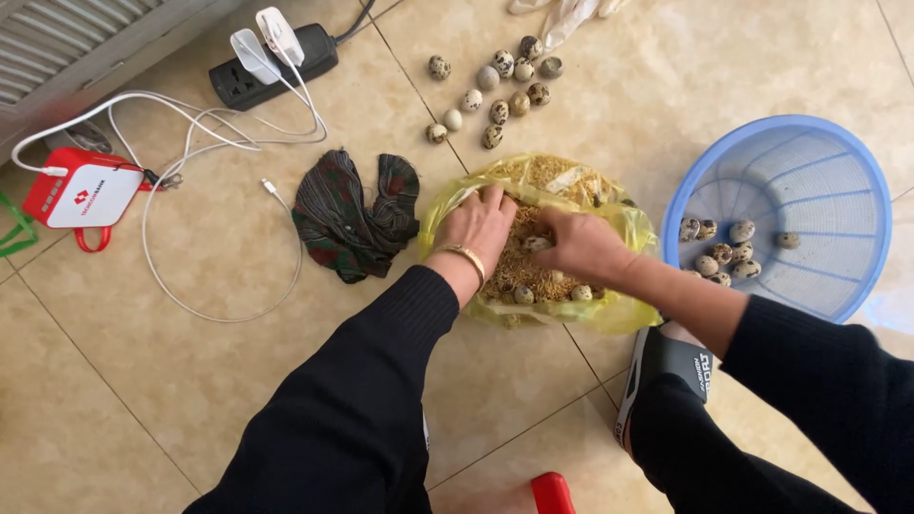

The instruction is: Sorting quail eggs by picking them out of a bag of grain and from the floor and placing them into a blue plastic basket.

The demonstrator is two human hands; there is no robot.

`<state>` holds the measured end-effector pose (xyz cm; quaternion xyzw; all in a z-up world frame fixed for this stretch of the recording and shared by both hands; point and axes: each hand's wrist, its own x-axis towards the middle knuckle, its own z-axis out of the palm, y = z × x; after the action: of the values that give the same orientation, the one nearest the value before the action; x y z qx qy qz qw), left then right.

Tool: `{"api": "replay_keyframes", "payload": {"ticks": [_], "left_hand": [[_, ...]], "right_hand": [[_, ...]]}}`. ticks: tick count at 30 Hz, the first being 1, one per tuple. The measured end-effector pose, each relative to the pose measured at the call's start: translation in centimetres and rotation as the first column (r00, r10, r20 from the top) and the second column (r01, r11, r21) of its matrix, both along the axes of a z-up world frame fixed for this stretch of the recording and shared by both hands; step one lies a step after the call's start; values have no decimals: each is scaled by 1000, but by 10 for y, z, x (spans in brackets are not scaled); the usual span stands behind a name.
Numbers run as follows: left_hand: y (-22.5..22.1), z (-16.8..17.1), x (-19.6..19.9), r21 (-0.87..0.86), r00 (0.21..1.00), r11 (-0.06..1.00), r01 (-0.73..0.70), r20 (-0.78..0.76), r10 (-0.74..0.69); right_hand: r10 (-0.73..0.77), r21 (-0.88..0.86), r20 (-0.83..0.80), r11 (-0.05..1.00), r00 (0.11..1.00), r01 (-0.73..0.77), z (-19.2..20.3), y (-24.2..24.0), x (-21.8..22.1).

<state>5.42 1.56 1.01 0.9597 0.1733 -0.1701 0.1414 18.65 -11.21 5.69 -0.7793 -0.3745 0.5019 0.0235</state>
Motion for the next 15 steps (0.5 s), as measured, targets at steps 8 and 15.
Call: {"api": "replay_keyframes", "payload": {"ticks": [8,15], "left_hand": [[-11,2,-4,121,995,992,-40,94,29],[12,27,1,-231,993,967,-111,-71,97]], "right_hand": [[-588,-176,-664,724,463,667,-9,-22,-14],[265,240,138,926,954,-291,-38,-8,-52]]}}
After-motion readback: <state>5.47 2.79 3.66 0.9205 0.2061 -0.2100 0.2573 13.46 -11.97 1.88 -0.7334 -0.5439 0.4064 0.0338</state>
